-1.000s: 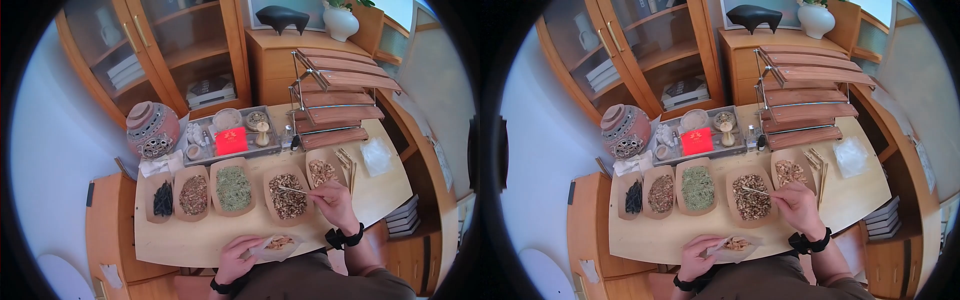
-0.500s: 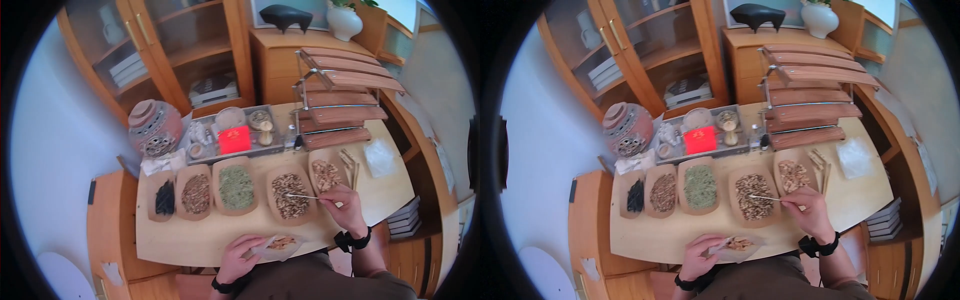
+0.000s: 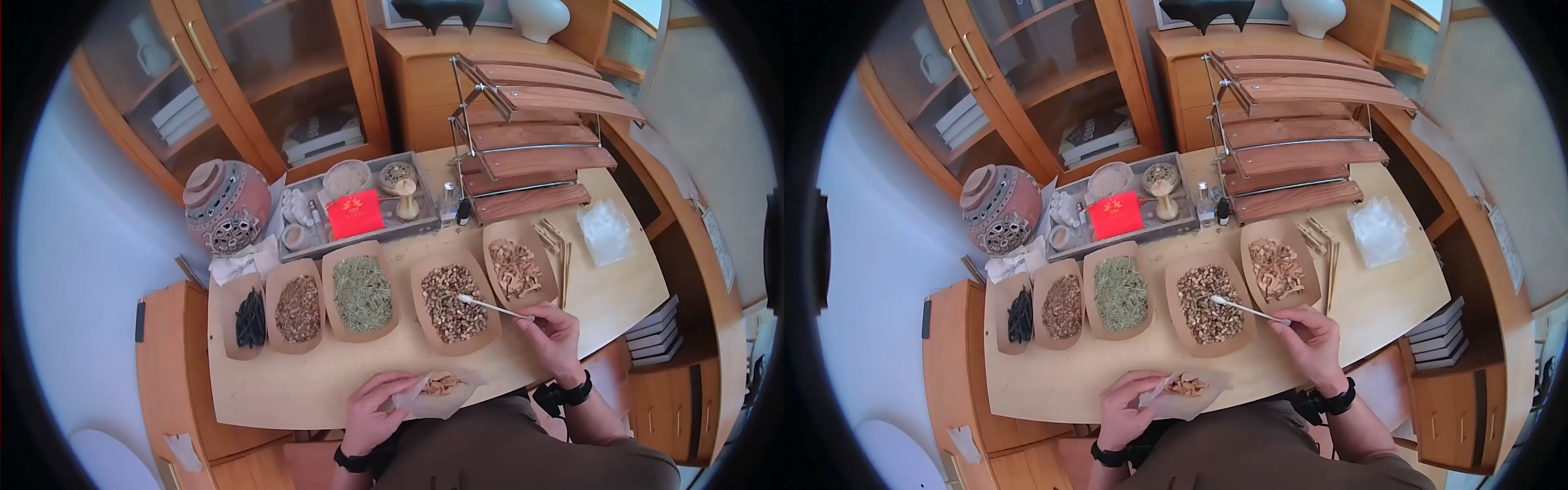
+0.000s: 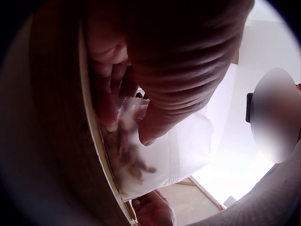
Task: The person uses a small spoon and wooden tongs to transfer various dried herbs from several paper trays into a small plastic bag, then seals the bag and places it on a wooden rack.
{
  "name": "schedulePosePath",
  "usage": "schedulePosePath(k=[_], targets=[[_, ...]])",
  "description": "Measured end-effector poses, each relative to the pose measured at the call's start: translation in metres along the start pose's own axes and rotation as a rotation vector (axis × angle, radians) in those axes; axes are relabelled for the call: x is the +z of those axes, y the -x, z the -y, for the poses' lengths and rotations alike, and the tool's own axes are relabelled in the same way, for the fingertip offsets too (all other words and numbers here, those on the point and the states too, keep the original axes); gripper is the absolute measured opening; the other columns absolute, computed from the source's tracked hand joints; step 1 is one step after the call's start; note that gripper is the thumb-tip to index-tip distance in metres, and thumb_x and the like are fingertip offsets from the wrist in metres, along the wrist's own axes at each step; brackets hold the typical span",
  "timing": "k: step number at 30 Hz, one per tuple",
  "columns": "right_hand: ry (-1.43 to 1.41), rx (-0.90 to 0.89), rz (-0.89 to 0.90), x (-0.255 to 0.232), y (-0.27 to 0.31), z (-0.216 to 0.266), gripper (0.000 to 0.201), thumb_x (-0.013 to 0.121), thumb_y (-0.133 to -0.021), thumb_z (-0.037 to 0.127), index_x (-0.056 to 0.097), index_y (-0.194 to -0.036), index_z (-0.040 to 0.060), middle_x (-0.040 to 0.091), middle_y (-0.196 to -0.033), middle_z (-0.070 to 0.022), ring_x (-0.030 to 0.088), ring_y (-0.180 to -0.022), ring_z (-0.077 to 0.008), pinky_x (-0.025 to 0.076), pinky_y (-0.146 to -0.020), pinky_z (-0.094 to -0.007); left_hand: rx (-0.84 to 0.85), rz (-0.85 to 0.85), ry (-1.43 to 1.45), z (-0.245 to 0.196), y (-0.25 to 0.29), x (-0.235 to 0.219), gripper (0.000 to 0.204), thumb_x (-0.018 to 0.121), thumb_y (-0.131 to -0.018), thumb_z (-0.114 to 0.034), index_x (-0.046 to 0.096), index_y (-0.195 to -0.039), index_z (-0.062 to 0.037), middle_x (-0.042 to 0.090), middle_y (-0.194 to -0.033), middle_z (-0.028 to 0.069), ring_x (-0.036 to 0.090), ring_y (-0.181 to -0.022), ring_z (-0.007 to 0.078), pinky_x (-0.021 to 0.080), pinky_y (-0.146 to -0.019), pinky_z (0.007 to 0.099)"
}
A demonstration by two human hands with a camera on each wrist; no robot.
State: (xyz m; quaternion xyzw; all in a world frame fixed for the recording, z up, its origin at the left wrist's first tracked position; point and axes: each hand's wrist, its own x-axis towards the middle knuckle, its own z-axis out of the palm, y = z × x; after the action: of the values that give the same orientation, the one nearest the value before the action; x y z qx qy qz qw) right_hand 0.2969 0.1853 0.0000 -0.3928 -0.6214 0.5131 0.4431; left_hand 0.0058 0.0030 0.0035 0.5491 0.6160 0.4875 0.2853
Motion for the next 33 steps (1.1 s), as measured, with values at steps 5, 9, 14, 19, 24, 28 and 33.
schedulePosePath(k=[5, 9, 14, 19, 24, 28, 33], targets=[[-0.027, -0.095, 0.011, 0.018, 0.005, -0.004, 0.021, 0.076, -0.093, -0.006, 0.079, -0.113, 0.0001, 0.074, -0.103, -0.0077, 0.07, -0.092, -0.0149, 0.055, -0.082, -0.0268, 0.021, 0.008, 0.001, 0.001, -0.002, 0.0, 0.04, 0.077, -0.076, 0.004, 0.08, -0.115, -0.0047, 0.078, -0.117, 0.0118, 0.076, -0.105, 0.0273, 0.061, -0.093, 0.0355], [0.198, -0.237, 0.086, 0.016, 0.005, 0.002, 0.025, 0.079, -0.089, -0.007, 0.08, -0.113, 0.0019, 0.075, -0.1, -0.0096, 0.07, -0.089, -0.0184, 0.055, -0.077, -0.0279, -0.002, 0.006, 0.007, 0.003, 0.003, 0.0, 0.039, 0.077, -0.076, 0.005, 0.08, -0.114, -0.0037, 0.077, -0.115, 0.0139, 0.077, -0.104, 0.0283, 0.061, -0.092, 0.0356], [0.252, -0.28, 0.102, 0.019, 0.003, 0.012, 0.025, 0.082, -0.088, -0.002, 0.08, -0.113, 0.0035, 0.075, -0.097, -0.0089, 0.068, -0.082, -0.0188, 0.054, -0.068, -0.0291, -0.019, -0.016, -0.011, 0.003, 0.003, 0.0, 0.038, 0.077, -0.076, 0.004, 0.08, -0.113, -0.0029, 0.077, -0.114, 0.0163, 0.076, -0.105, 0.0294, 0.061, -0.092, 0.0368], [0.256, -0.287, 0.077, 0.016, 0.002, 0.01, 0.024, 0.084, -0.088, -0.001, 0.081, -0.111, 0.0037, 0.074, -0.094, -0.0084, 0.067, -0.081, -0.0189, 0.054, -0.069, -0.0298, -0.001, -0.047, -0.016, 0.009, 0.005, 0.003, 0.032, 0.081, -0.08, 0.005, 0.079, -0.111, 0.0022, 0.077, -0.112, 0.0169, 0.075, -0.1, 0.0246, 0.059, -0.088, 0.0339], [0.265, -0.341, 0.074, 0.022, -0.006, 0.025, 0.022, 0.085, -0.087, 0.0, 0.082, -0.108, 0.0042, 0.075, -0.094, -0.0079, 0.067, -0.081, -0.0208, 0.053, -0.07, -0.032, 0.072, 0.022, -0.053, 0.002, 0.001, -0.006, 0.041, 0.069, -0.086, 0.001, 0.076, -0.126, -0.0017, 0.075, -0.123, 0.0183, 0.073, -0.111, 0.0289, 0.056, -0.097, 0.0357], [0.307, -0.463, 0.144, 0.026, -0.009, 0.03, 0.021, 0.085, -0.085, 0.0, 0.082, -0.106, 0.0042, 0.076, -0.092, -0.0072, 0.067, -0.081, -0.0221, 0.052, -0.07, -0.0327, 0.034, -0.052, 0.018, 0.008, 0.003, 0.004, 0.031, 0.081, -0.08, 0.004, 0.079, -0.111, 0.0023, 0.077, -0.112, 0.0171, 0.075, -0.1, 0.025, 0.059, -0.088, 0.034], [0.333, -0.451, 0.063, 0.022, -0.01, 0.027, 0.021, 0.084, -0.085, -0.002, 0.081, -0.104, 0.0044, 0.075, -0.089, -0.0073, 0.067, -0.079, -0.022, 0.052, -0.068, -0.0332, -0.008, -0.015, -0.039, 0.003, 0.005, -0.001, 0.037, 0.078, -0.077, 0.002, 0.079, -0.114, -0.0026, 0.077, -0.115, 0.0156, 0.076, -0.104, 0.0291, 0.061, -0.092, 0.0364]])
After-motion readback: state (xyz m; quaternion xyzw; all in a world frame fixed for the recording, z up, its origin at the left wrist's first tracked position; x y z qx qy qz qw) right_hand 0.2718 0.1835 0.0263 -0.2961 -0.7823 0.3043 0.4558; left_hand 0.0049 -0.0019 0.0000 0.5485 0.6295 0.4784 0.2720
